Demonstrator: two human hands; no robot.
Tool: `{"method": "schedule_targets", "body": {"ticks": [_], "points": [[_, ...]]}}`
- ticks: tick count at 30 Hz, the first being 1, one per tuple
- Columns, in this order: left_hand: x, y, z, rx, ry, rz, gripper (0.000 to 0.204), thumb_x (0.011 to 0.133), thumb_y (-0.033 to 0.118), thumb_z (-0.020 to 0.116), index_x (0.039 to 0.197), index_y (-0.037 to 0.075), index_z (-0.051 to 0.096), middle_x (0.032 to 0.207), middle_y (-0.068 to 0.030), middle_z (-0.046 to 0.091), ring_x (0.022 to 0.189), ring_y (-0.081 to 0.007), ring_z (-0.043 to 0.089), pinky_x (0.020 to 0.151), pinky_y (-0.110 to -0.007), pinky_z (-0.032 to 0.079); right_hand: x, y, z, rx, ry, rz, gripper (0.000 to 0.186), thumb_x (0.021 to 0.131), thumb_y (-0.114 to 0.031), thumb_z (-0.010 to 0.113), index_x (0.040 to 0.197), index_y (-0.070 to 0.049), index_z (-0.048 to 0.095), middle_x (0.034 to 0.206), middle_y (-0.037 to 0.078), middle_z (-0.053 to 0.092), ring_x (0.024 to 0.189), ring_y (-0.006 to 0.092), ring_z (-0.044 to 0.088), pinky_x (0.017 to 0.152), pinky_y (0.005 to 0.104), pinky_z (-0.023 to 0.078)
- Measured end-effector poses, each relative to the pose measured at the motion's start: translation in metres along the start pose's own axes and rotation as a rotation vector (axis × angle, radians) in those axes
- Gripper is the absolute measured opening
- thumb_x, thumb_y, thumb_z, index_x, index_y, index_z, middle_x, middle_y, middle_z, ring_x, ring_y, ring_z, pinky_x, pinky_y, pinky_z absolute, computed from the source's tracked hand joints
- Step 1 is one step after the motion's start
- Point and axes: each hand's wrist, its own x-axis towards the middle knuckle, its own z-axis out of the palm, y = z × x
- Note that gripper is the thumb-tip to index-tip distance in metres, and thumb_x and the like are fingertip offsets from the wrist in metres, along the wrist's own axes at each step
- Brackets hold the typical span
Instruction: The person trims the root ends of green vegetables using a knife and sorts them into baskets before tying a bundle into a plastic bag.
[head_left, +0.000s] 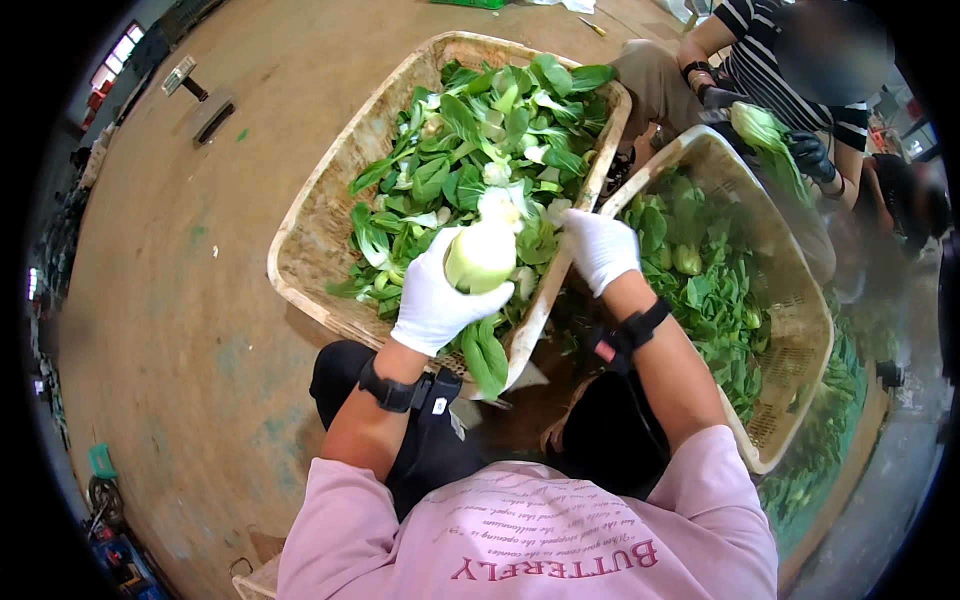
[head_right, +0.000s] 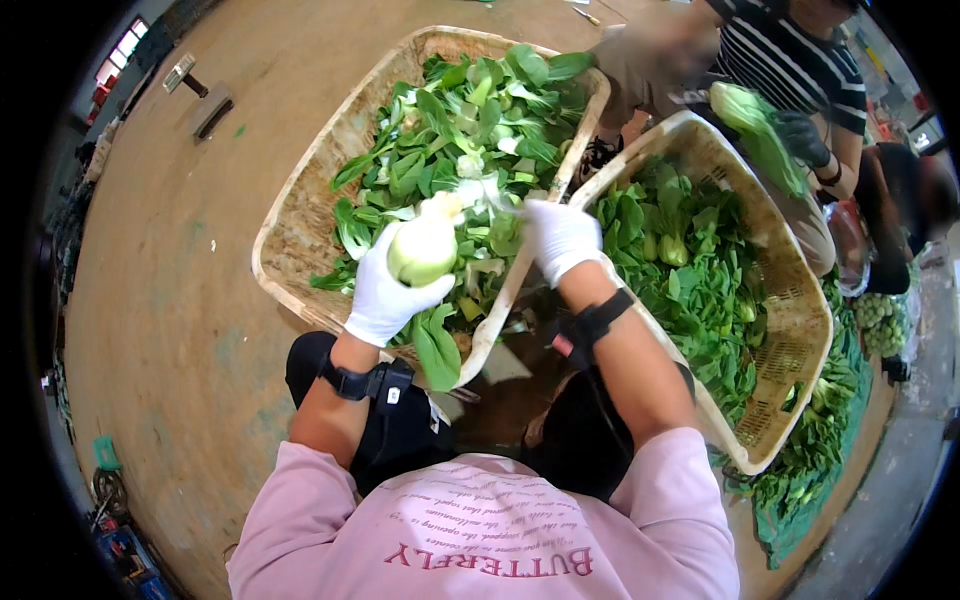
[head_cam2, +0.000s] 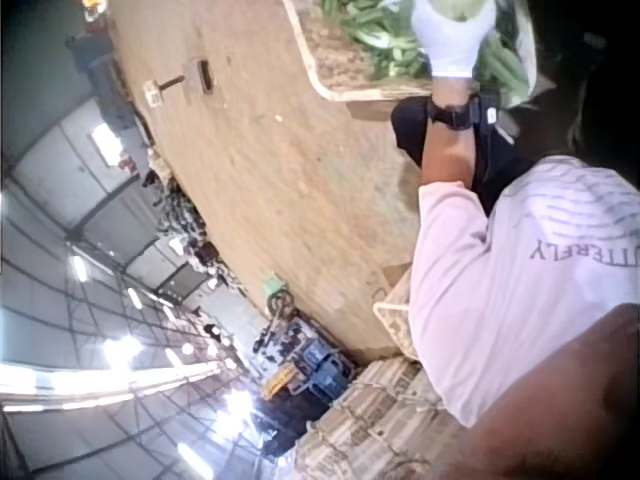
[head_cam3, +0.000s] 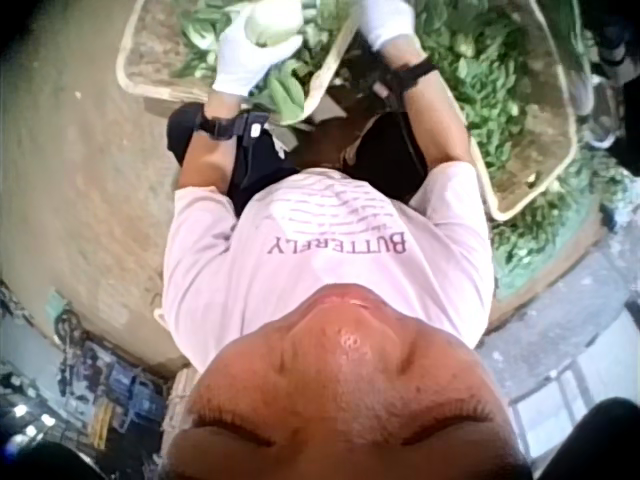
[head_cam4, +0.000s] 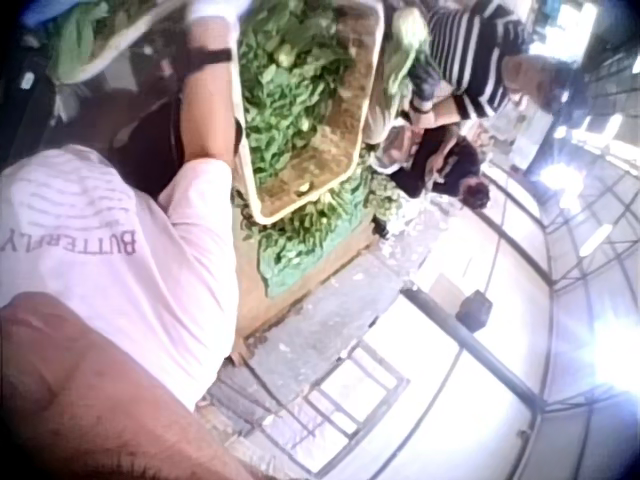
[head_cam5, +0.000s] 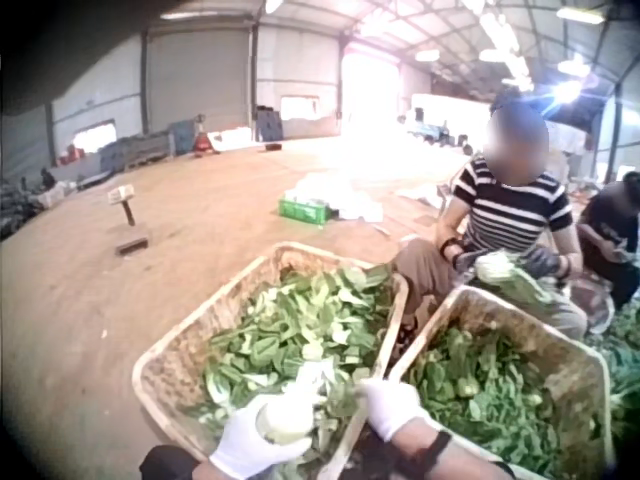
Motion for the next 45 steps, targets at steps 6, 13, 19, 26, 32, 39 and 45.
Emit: {"method": "schedule_targets", "body": {"ticks": [6,13,19,26,32,39,45], "points": [[0.008,-0.007,-0.014,-0.269,0.189,0.036,0.075,0.063,0.024,0.088,0.122,0.004,0.046,0.111,-0.0101,0.061,0.102,-0.0179,0.059,0.089,-0.032,0.048,-0.004,-0.007,-0.022,1.13,0.0,0.054,0.028,0.084,-0.022,0.067,0.105,-0.004,0.063,0.081,0.006,0.067,0.074,0.0201,0.065,0.07,0.0329,0.052],[0.002,-0.002,-0.009,-0.065,-0.119,0.371,0.094,0.073,0.032,0.079,0.145,0.005,0.025,0.138,-0.0164,0.044,0.126,-0.0268,0.043,0.107,-0.037,0.032,-0.024,-0.046,-0.03,1.642,-0.337,-0.13,0.071,0.076,-0.013,0.077,0.136,-0.001,0.041,0.126,0.006,0.054,0.113,0.0155,0.052,0.098,0.0305,0.041],[0.005,0.002,-0.024,-0.766,-0.358,-0.033,0.059,0.085,0.022,0.07,0.134,0.0,0.044,0.128,-0.009,0.052,0.113,-0.0174,0.05,0.101,-0.032,0.037,-0.019,-0.037,-0.04,1.631,-0.501,-0.148,0.096,0.058,-0.055,0.081,0.129,-0.001,0.046,0.12,0.011,0.057,0.103,0.0155,0.057,0.09,0.03,0.046],[0.003,0.002,-0.032,-0.82,-0.53,-0.217,0.072,0.072,0.025,0.079,0.13,0.001,0.043,0.133,-0.0106,0.049,0.119,-0.0199,0.049,0.101,-0.032,0.039,-0.014,-0.023,-0.026,1.575,-0.787,-0.236,0.092,0.063,-0.05,0.081,0.131,0.001,0.046,0.121,0.007,0.057,0.108,0.0144,0.055,0.096,0.0299,0.043],[0.009,-0.005,-0.024,-0.79,-0.581,-0.222,0.054,0.081,0.035,0.07,0.121,0.004,0.051,0.117,-0.0084,0.058,0.101,-0.0126,0.055,0.081,-0.025,0.045,-0.01,-0.016,-0.033,1.489,-0.868,-0.41,0.084,0.066,-0.043,0.083,0.128,0.001,0.047,0.122,0.008,0.056,0.11,0.0148,0.05,0.097,0.0301,0.04],[0.004,0.001,-0.026,-0.689,-0.507,-0.381,0.021,0.085,0.021,0.063,0.096,0.004,0.063,0.071,0.0047,0.053,0.056,-0.0021,0.041,0.049,-0.018,0.032,-0.017,-0.032,-0.036,1.3,-0.78,-0.401,0.068,0.069,-0.031,0.084,0.122,-0.003,0.05,0.11,0.003,0.057,0.103,0.0123,0.05,0.092,0.0286,0.041],[0.003,-0.001,-0.014,-0.909,-0.321,-0.256,0.013,0.083,0.008,0.064,0.089,0.009,0.053,0.069,0.0035,0.051,0.046,-0.0014,0.037,0.039,-0.018,0.028,-0.02,-0.032,-0.032,1.479,-0.685,-0.302,0.068,0.067,-0.036,0.085,0.118,-0.005,0.052,0.101,0.002,0.057,0.097,0.0121,0.051,0.089,0.0278,0.042]]}}
